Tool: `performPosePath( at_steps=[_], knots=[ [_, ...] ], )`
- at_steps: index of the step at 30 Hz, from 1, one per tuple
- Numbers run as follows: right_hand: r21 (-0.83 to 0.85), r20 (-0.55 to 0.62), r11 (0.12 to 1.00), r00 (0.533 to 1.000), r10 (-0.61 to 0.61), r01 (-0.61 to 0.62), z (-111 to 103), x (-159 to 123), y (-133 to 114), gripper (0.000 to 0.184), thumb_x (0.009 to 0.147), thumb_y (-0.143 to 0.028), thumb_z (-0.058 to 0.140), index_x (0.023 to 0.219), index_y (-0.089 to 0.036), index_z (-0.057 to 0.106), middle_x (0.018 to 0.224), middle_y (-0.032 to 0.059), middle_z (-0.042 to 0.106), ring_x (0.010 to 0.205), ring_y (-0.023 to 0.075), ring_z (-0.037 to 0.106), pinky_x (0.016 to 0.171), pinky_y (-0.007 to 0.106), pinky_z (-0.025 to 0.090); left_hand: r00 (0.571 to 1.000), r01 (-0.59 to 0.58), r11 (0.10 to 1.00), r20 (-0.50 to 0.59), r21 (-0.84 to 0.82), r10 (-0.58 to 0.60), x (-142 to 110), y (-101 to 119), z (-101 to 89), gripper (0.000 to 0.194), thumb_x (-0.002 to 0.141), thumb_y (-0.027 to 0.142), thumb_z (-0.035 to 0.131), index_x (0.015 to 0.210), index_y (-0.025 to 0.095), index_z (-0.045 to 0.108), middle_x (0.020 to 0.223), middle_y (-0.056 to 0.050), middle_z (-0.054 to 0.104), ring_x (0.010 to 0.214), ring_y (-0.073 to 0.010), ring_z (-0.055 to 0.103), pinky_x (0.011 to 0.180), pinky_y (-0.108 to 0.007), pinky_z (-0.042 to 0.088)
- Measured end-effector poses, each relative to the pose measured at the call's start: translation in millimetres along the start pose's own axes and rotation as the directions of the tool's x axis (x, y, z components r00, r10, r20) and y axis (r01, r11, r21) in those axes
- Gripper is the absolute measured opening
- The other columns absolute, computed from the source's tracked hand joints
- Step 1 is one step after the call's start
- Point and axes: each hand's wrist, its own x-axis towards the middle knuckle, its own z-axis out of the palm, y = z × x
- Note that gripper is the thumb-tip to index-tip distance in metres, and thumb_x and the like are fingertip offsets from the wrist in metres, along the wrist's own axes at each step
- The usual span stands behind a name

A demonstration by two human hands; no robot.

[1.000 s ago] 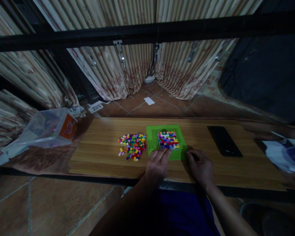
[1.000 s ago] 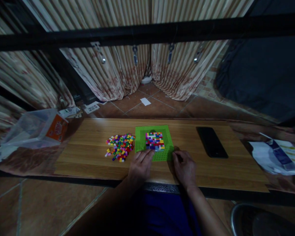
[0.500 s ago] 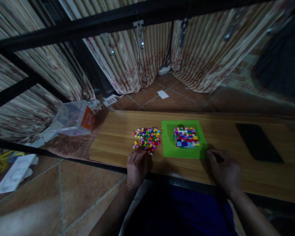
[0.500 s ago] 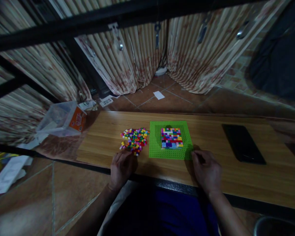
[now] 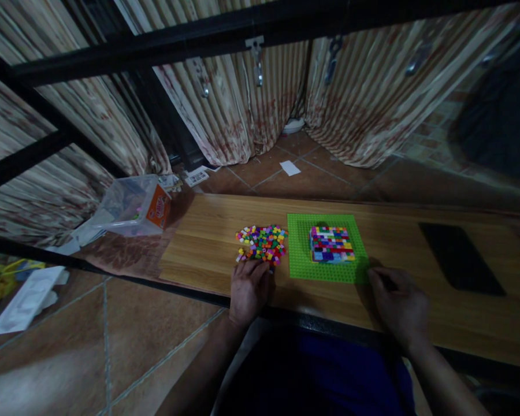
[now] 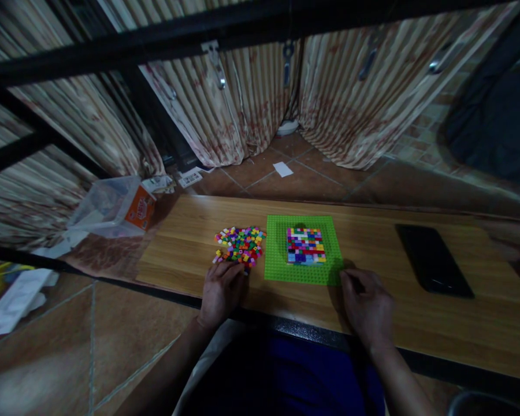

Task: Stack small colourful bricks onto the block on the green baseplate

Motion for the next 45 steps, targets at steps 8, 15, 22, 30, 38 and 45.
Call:
performPosePath(
  at_steps=[8, 15, 22, 30, 38, 45],
  knots=[
    [-0.008, 0.019, 1.000, 1.000, 0.012, -0.012, -0.8, 0.6, -0.2, 0.036, 0.088, -0.050, 0.052, 0.085, -0.018, 0.068, 0.091, 0.0120, 0.070, 0.082, 0.0263, 0.066, 0.074, 0.039, 0.051, 0.998, -0.057, 0.998, -0.026, -0.002, 0.057, 5.3, 0.9, 3.6, 0.015, 0.091, 0.025, 0.059, 0.097, 0.024, 0.072, 0.092, -0.004, 0.070, 0.087, -0.0189, 0.063, 0.097, -0.042, 0.048],
    [0.041, -0.001, 0.998, 0.999, 0.055, -0.055, -1.8, 1.4, 1.5, 0.037, 0.086, -0.050, 0.054, 0.085, -0.016, 0.068, 0.090, 0.0110, 0.070, 0.081, 0.0248, 0.066, 0.074, 0.039, 0.051, 0.998, -0.042, 0.999, -0.047, -0.013, 0.042, 3.3, 1.1, 9.1, 0.016, 0.094, 0.026, 0.055, 0.096, 0.021, 0.070, 0.094, -0.006, 0.069, 0.089, -0.0187, 0.064, 0.088, -0.036, 0.052],
    [0.167, 0.041, 0.986, 0.999, 0.016, -0.022, -8.6, -2.8, -39.3, 0.029, 0.087, -0.047, 0.058, 0.084, -0.020, 0.069, 0.087, 0.0070, 0.069, 0.078, 0.0210, 0.065, 0.072, 0.034, 0.051, 0.991, 0.133, 0.946, 0.015, -0.295, -0.134, 9.9, 11.5, 1.6, 0.020, 0.097, 0.025, 0.047, 0.095, 0.020, 0.066, 0.093, -0.005, 0.070, 0.088, -0.0159, 0.066, 0.082, -0.028, 0.054],
    [0.527, 0.325, 0.845, 0.940, -0.104, -0.089, 16.7, -17.2, -131.0, 0.021, 0.087, -0.038, 0.062, 0.100, -0.024, 0.071, 0.095, 0.0044, 0.071, 0.087, 0.0183, 0.067, 0.078, 0.032, 0.053, 0.918, 0.396, 0.610, 0.285, -0.686, -0.275, 15.4, 45.8, -10.3, 0.023, 0.096, 0.033, 0.049, 0.092, 0.019, 0.067, 0.076, 0.000, 0.068, 0.066, -0.0124, 0.064, 0.063, -0.022, 0.052],
    [0.597, 0.317, 0.797, 0.940, -0.126, -0.095, 25.5, -19.1, -136.1, 0.014, 0.088, -0.031, 0.062, 0.093, -0.025, 0.074, 0.089, 0.0028, 0.071, 0.084, 0.0166, 0.066, 0.075, 0.029, 0.052, 0.901, 0.431, 0.472, 0.343, -0.769, -0.265, 10.1, 60.9, -11.8, 0.023, 0.092, 0.037, 0.056, 0.098, 0.018, 0.069, 0.081, -0.001, 0.066, 0.073, -0.0129, 0.061, 0.070, -0.023, 0.051],
    [0.567, 0.295, 0.822, 0.945, -0.143, -0.053, 20.9, -23.6, -132.9, 0.014, 0.090, -0.025, 0.061, 0.093, -0.027, 0.075, 0.084, 0.0012, 0.070, 0.080, 0.0154, 0.065, 0.073, 0.028, 0.051, 0.858, 0.502, 0.367, 0.397, -0.784, -0.326, 7.4, 64.6, 1.7, 0.021, 0.087, 0.035, 0.062, 0.085, 0.016, 0.069, 0.072, 0.000, 0.062, 0.068, -0.0124, 0.056, 0.066, -0.022, 0.047]
  ],
)
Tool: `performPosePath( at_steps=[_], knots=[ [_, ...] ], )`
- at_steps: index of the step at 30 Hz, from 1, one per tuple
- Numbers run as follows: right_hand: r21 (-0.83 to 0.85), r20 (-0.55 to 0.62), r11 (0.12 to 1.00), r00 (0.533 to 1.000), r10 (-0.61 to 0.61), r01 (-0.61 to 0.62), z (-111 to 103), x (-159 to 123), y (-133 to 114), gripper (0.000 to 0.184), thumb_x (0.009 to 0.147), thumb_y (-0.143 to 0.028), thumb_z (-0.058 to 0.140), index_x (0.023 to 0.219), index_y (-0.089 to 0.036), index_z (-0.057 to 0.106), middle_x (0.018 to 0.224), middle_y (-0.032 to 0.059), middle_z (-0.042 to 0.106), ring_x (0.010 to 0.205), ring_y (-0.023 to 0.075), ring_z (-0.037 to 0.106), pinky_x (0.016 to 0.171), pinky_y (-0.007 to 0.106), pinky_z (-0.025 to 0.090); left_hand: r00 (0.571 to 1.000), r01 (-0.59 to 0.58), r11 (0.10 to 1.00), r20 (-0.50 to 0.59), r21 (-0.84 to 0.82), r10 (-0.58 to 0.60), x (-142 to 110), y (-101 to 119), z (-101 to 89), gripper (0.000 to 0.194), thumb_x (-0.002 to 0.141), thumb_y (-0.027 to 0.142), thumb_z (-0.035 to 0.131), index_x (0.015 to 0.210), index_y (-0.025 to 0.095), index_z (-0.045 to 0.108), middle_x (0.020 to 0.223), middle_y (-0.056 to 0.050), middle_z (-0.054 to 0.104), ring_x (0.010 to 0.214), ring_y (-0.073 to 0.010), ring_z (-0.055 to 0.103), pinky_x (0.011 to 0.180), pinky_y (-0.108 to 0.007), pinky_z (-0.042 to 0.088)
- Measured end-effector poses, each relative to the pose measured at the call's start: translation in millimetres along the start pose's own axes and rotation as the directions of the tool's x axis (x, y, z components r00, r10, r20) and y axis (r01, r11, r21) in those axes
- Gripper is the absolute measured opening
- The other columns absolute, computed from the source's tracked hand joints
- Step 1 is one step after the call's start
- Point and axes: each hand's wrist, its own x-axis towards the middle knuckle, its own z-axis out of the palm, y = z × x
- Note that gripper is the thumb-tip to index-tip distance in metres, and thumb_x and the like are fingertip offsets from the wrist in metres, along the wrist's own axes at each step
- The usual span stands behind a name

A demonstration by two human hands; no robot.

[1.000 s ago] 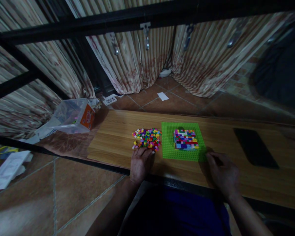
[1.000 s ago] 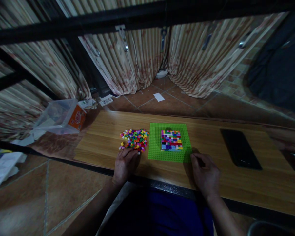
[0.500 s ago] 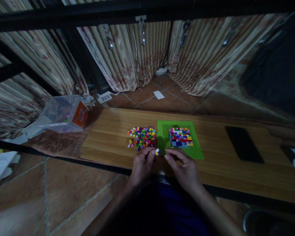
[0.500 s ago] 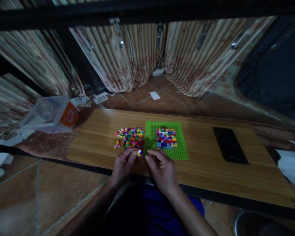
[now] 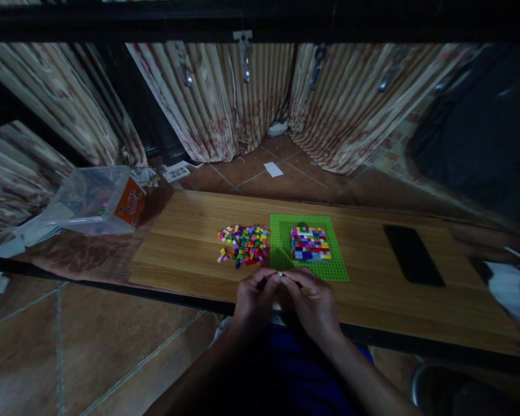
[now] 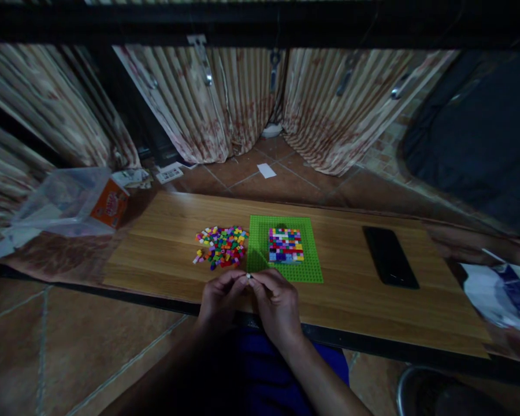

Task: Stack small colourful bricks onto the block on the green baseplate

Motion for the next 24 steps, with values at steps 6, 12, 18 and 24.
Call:
performPosePath(
  at_steps=[6, 12, 18, 24],
  knots=[
    [-0.099, -0.014, 0.992, 0.997, -0.074, 0.072, -7.8, -3.0, 3.2, 0.018, 0.092, -0.024, 0.058, 0.097, -0.028, 0.075, 0.084, 0.0019, 0.069, 0.079, 0.0159, 0.065, 0.070, 0.028, 0.052, 0.997, 0.072, 0.993, 0.009, -0.096, -0.071, 1.6, 2.6, 10.8, 0.018, 0.083, 0.031, 0.063, 0.078, 0.014, 0.068, 0.067, 0.001, 0.060, 0.065, -0.0117, 0.054, 0.063, -0.021, 0.044],
    [-0.157, -0.048, 0.984, 0.995, -0.092, 0.083, -10.1, -6.8, 8.2, 0.018, 0.091, -0.022, 0.059, 0.098, -0.027, 0.074, 0.088, 0.0019, 0.069, 0.081, 0.0149, 0.065, 0.072, 0.027, 0.052, 0.994, 0.101, 0.988, -0.021, -0.118, -0.104, 3.3, 6.1, 20.6, 0.021, 0.081, 0.032, 0.063, 0.070, 0.014, 0.066, 0.058, 0.002, 0.057, 0.058, -0.0102, 0.051, 0.057, -0.020, 0.041],
    [-0.263, -0.108, 0.963, 0.990, -0.092, 0.061, -34.9, 7.8, 25.2, 0.016, 0.091, -0.028, 0.059, 0.098, -0.025, 0.074, 0.096, 0.0044, 0.070, 0.090, 0.0177, 0.066, 0.082, 0.034, 0.053, 0.993, 0.104, 0.994, -0.045, -0.044, -0.106, 11.0, -6.2, 14.4, 0.024, 0.084, 0.038, 0.061, 0.076, 0.015, 0.066, 0.061, 0.003, 0.057, 0.059, -0.0106, 0.051, 0.057, -0.020, 0.040],
    [-0.484, -0.144, 0.868, 0.969, -0.202, 0.110, -65.8, 33.0, 42.5, 0.021, 0.090, -0.035, 0.059, 0.098, -0.023, 0.075, 0.101, 0.0084, 0.067, 0.098, 0.0221, 0.061, 0.090, 0.041, 0.050, 0.999, -0.020, 0.995, -0.029, 0.099, 0.023, 15.3, -20.7, -0.2, 0.022, 0.087, 0.037, 0.059, 0.083, 0.017, 0.067, 0.075, 0.000, 0.061, 0.073, -0.0134, 0.056, 0.069, -0.023, 0.044]
  ],
)
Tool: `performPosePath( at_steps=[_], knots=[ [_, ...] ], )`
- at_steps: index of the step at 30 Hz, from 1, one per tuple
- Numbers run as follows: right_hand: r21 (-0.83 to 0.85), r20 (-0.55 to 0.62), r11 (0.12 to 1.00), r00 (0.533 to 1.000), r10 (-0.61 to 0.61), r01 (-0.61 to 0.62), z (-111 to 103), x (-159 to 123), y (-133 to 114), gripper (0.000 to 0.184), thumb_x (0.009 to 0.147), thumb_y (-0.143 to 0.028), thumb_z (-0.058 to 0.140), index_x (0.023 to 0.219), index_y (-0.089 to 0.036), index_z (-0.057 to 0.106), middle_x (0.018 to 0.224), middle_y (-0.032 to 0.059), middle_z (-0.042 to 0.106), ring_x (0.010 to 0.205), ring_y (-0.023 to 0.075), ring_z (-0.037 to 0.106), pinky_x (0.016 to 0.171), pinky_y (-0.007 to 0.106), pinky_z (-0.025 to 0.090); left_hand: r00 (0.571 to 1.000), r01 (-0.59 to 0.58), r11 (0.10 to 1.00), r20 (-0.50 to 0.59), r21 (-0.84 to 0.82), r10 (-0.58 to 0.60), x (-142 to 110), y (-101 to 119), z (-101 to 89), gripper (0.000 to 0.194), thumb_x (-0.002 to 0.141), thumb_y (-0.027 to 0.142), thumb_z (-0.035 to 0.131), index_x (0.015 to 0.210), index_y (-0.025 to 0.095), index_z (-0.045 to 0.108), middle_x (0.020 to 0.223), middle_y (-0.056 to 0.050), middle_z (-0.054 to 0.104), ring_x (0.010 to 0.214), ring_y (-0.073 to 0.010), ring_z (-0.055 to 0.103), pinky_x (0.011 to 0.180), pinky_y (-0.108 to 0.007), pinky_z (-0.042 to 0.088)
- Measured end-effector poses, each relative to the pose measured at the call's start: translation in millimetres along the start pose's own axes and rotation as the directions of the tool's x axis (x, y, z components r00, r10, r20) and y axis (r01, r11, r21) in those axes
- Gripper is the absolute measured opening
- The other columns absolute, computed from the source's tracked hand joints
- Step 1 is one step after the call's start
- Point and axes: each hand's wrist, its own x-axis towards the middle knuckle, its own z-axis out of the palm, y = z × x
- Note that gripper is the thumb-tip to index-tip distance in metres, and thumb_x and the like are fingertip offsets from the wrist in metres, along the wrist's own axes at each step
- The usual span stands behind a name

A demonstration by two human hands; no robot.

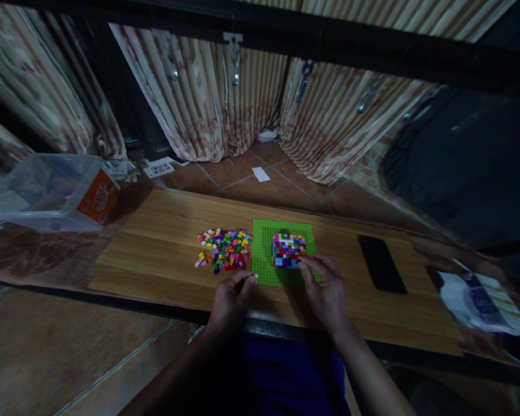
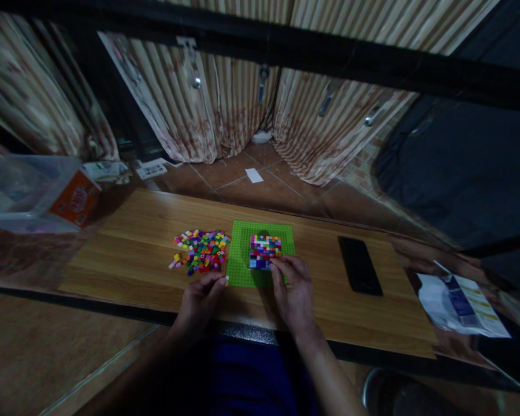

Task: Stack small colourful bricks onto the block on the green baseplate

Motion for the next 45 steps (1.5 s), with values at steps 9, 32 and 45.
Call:
performPosePath(
  at_steps=[9, 32, 45],
  knots=[
    [0.035, 0.002, 0.996, 0.997, 0.080, -0.080, 6.7, 4.8, 7.3, 0.017, 0.084, -0.036, 0.064, 0.087, -0.024, 0.075, 0.106, 0.0079, 0.063, 0.102, 0.0231, 0.059, 0.091, 0.042, 0.048, 0.999, -0.041, 0.998, 0.026, 0.048, 0.040, -1.9, -1.5, -0.9, 0.021, 0.088, 0.036, 0.059, 0.084, 0.018, 0.067, 0.077, 0.000, 0.062, 0.074, -0.0140, 0.057, 0.070, -0.023, 0.044],
    [0.609, 0.069, 0.633, 0.827, 0.558, -0.478, 35.6, 5.1, 16.1, 0.018, 0.066, -0.032, 0.074, 0.079, -0.020, 0.072, 0.084, 0.0035, 0.072, 0.079, 0.0188, 0.063, 0.077, 0.037, 0.049, 1.000, -0.016, 0.997, 0.025, 0.074, 0.014, -4.5, 6.1, 1.3, 0.020, 0.087, 0.036, 0.059, 0.082, 0.018, 0.067, 0.072, 0.001, 0.060, 0.068, -0.0129, 0.054, 0.065, -0.022, 0.043],
    [0.514, -0.021, 0.743, 0.859, 0.511, -0.429, 31.1, -1.3, 11.6, 0.020, 0.071, -0.036, 0.073, 0.082, -0.019, 0.071, 0.092, 0.0059, 0.069, 0.088, 0.0213, 0.063, 0.084, 0.041, 0.049, 0.998, -0.053, 0.988, -0.005, 0.146, 0.055, -5.4, 6.9, 0.8, 0.018, 0.088, 0.033, 0.057, 0.089, 0.020, 0.069, 0.082, 0.000, 0.068, 0.076, -0.0151, 0.061, 0.072, -0.024, 0.045]
  ],
)
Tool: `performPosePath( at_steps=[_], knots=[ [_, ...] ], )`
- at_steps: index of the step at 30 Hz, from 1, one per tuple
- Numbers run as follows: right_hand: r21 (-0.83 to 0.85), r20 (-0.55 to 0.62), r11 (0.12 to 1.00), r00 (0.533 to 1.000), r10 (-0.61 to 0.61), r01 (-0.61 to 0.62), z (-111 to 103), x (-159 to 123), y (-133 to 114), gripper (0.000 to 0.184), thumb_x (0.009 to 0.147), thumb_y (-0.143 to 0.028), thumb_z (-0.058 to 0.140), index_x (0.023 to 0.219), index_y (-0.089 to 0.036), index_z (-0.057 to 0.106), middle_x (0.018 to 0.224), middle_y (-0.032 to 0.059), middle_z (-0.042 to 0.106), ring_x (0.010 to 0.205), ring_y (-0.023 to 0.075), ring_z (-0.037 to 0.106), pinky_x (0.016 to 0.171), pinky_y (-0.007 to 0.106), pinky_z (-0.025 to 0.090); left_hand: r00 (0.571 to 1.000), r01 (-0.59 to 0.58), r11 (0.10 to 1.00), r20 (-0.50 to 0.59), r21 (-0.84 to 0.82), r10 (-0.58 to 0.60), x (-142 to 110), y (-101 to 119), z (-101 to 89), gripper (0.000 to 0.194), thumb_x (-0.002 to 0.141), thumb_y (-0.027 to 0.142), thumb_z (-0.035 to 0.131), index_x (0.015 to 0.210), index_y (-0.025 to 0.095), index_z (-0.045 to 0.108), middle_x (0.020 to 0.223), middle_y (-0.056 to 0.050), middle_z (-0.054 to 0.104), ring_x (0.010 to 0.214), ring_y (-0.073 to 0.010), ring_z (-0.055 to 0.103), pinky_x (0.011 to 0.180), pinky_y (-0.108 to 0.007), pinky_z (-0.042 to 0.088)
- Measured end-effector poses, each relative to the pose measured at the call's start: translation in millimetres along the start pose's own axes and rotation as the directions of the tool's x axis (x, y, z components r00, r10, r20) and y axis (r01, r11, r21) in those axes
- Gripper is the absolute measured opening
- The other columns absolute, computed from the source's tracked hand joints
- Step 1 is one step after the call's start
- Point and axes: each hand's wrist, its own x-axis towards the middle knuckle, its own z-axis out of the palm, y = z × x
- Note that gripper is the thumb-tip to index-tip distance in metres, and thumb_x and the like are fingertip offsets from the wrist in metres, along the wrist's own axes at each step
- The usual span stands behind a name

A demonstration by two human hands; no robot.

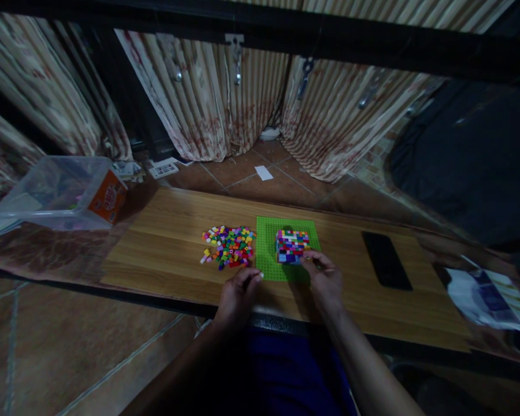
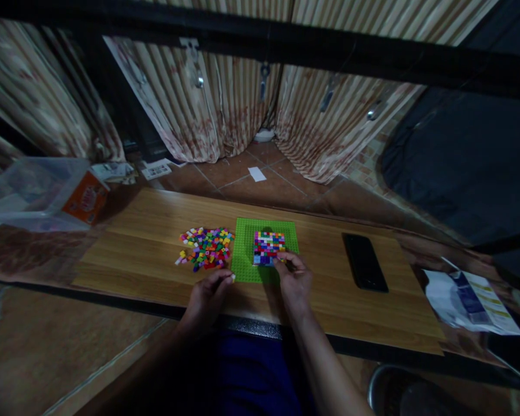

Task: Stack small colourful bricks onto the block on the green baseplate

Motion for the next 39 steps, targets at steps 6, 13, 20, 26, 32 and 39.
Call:
performPosePath(
  at_steps=[6, 13, 20, 26, 32, 39],
  knots=[
    [-0.252, 0.151, 0.897, 0.930, -0.335, 0.364, 2.3, -33.9, -31.3, 0.016, 0.087, -0.033, 0.061, 0.093, -0.024, 0.072, 0.102, 0.0065, 0.068, 0.099, 0.0211, 0.062, 0.090, 0.041, 0.049, 0.999, 0.018, 0.999, 0.037, -0.028, -0.017, -0.4, -8.8, 0.1, 0.021, 0.089, 0.035, 0.057, 0.098, 0.020, 0.069, 0.087, -0.002, 0.071, 0.080, -0.0163, 0.064, 0.076, -0.025, 0.048],
    [-0.226, 0.418, 0.917, 0.883, -0.214, 0.329, 26.6, -64.2, -31.3, 0.021, 0.091, -0.031, 0.057, 0.105, -0.024, 0.071, 0.098, 0.0060, 0.071, 0.091, 0.0195, 0.067, 0.082, 0.035, 0.054, 0.994, -0.005, 0.997, 0.105, -0.079, 0.013, -1.4, -6.3, -2.3, 0.021, 0.089, 0.030, 0.055, 0.101, 0.019, 0.069, 0.092, -0.003, 0.072, 0.087, -0.0166, 0.065, 0.080, -0.025, 0.049],
    [-0.182, 0.436, 0.935, 0.877, -0.201, 0.305, 31.0, -63.7, -27.1, 0.021, 0.092, -0.029, 0.054, 0.101, -0.026, 0.072, 0.094, 0.0046, 0.071, 0.088, 0.0187, 0.066, 0.081, 0.034, 0.054, 0.993, 0.033, 0.992, 0.117, -0.123, -0.019, -1.2, -7.5, -1.1, 0.021, 0.087, 0.030, 0.060, 0.100, 0.020, 0.072, 0.094, -0.004, 0.073, 0.089, -0.0172, 0.066, 0.083, -0.026, 0.051],
    [-0.175, 0.437, 0.915, 0.861, -0.260, 0.364, 30.3, -63.8, -26.5, 0.019, 0.093, -0.027, 0.054, 0.096, -0.026, 0.073, 0.088, 0.0033, 0.070, 0.085, 0.0176, 0.066, 0.076, 0.033, 0.054, 0.993, 0.053, 0.980, 0.112, -0.194, -0.032, 0.1, -9.8, -0.3, 0.020, 0.085, 0.033, 0.064, 0.092, 0.017, 0.072, 0.086, -0.004, 0.072, 0.081, -0.0165, 0.066, 0.076, -0.025, 0.052],
    [-0.289, 0.414, 0.804, 0.825, -0.383, 0.519, 29.9, -66.0, -23.0, 0.021, 0.094, -0.026, 0.052, 0.099, -0.025, 0.073, 0.092, 0.0055, 0.072, 0.087, 0.0191, 0.066, 0.079, 0.036, 0.055, 0.991, 0.101, 0.969, 0.109, -0.225, -0.078, -0.4, -8.4, 1.5, 0.021, 0.083, 0.034, 0.067, 0.091, 0.016, 0.072, 0.086, -0.005, 0.072, 0.078, -0.0164, 0.066, 0.072, -0.025, 0.052],
    [-0.334, 0.390, 0.753, 0.810, -0.437, 0.567, 21.6, -62.7, -25.3, 0.022, 0.095, -0.026, 0.052, 0.101, -0.023, 0.073, 0.094, 0.0069, 0.072, 0.088, 0.0188, 0.066, 0.081, 0.035, 0.055, 0.993, 0.105, 0.970, 0.068, -0.219, -0.092, -0.2, -7.2, 3.8, 0.017, 0.082, 0.032, 0.065, 0.086, 0.015, 0.069, 0.078, -0.002, 0.067, 0.070, -0.0131, 0.060, 0.066, -0.022, 0.048]
  ],
)
